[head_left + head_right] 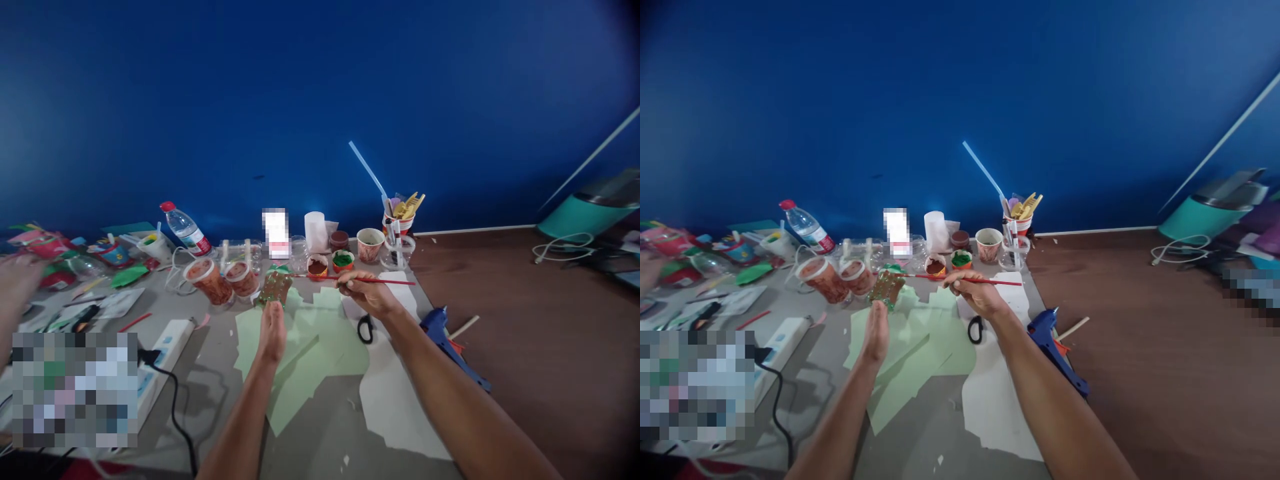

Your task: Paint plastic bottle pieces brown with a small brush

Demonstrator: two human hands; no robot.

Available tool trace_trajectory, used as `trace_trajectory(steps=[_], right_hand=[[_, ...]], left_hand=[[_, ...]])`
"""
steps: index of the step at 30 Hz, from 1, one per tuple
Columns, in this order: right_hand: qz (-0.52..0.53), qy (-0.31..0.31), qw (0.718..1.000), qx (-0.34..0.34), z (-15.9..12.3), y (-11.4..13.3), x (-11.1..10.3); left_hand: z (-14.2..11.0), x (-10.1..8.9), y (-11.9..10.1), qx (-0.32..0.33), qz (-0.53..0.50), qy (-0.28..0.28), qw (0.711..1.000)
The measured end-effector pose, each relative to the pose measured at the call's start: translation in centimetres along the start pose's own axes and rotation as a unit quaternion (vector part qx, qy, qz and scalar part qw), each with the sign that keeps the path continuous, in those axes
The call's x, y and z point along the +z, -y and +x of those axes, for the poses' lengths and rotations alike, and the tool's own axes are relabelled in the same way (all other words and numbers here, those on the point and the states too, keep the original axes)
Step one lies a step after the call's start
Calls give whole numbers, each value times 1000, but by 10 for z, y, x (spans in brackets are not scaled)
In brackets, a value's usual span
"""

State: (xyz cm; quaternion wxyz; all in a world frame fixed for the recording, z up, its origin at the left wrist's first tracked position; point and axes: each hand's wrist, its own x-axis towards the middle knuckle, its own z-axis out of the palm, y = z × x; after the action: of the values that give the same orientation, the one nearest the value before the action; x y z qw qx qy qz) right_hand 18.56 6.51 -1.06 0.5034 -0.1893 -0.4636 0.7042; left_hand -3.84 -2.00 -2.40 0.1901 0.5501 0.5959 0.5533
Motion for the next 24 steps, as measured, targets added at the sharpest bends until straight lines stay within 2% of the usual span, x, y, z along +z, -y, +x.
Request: trace_trajectory(steps=[4, 8, 18, 24], right_hand=[[33, -2, 999, -5, 0, -1, 3], [17, 14, 1000, 11, 1, -8, 6], [27, 10, 1000, 4, 0, -7, -2], [-8, 22, 1000, 18, 0, -7, -2]], left_hand=[[0, 1, -7, -10, -5, 7, 1000], [1, 2, -12, -25, -45, 7, 999], [0, 3, 14, -70, -123, -17, 990], [6, 7, 17, -76, -153, -30, 985]])
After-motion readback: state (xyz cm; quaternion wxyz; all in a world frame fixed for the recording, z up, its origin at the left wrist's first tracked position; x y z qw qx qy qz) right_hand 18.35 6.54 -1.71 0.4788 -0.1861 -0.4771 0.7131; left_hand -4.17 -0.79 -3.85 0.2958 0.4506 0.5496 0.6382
